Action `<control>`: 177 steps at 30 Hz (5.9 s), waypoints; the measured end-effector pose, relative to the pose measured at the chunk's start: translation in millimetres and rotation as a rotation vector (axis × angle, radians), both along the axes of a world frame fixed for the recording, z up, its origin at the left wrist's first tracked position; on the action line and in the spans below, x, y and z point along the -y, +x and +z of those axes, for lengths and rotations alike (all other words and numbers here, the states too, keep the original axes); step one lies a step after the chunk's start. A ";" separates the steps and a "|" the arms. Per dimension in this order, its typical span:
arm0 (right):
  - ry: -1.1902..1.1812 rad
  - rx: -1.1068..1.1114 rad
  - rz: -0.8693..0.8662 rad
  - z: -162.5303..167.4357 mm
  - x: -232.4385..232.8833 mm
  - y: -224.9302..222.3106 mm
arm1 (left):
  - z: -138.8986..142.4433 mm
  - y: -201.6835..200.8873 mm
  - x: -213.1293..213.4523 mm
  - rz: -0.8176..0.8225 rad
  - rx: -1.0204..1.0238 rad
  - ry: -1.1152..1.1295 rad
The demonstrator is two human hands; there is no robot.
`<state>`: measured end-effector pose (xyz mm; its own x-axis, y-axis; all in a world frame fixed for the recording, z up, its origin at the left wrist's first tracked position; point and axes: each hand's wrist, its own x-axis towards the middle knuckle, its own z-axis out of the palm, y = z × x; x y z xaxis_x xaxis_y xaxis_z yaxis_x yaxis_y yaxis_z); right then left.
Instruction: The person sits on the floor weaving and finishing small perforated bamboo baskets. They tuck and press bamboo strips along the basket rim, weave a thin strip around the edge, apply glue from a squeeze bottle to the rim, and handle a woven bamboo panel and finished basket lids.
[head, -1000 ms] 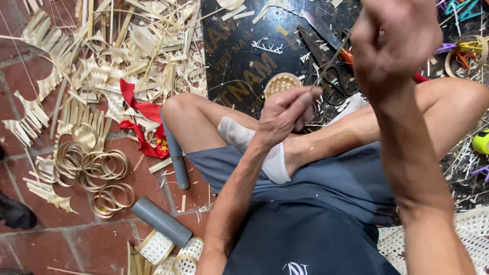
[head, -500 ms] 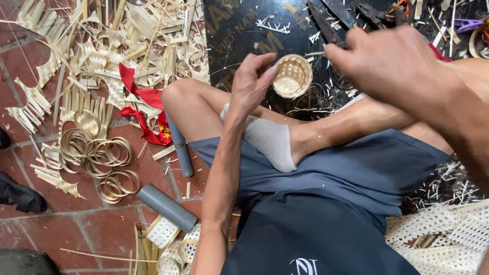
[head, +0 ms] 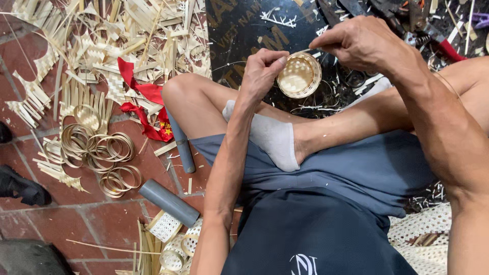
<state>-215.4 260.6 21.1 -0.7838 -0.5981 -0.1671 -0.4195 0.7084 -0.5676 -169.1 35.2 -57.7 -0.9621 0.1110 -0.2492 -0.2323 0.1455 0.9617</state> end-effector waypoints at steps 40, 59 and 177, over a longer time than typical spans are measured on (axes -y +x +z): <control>0.042 -0.239 0.030 -18.0 -10.5 20.9 | -7.7 16.7 -0.1 -0.055 0.057 0.064; -0.235 0.347 -0.287 -37.2 15.9 20.5 | -25.3 17.6 -9.7 -0.108 -0.207 -0.279; -0.348 0.328 -0.317 -27.6 -4.5 103.2 | -7.1 62.1 11.9 -0.361 0.403 0.174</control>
<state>-112.1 265.2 -6.5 -0.8741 -0.4058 -0.2670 0.0201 0.5190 -0.8545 -107.0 23.3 -64.8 -0.6885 0.4872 -0.5372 -0.5505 0.1312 0.8245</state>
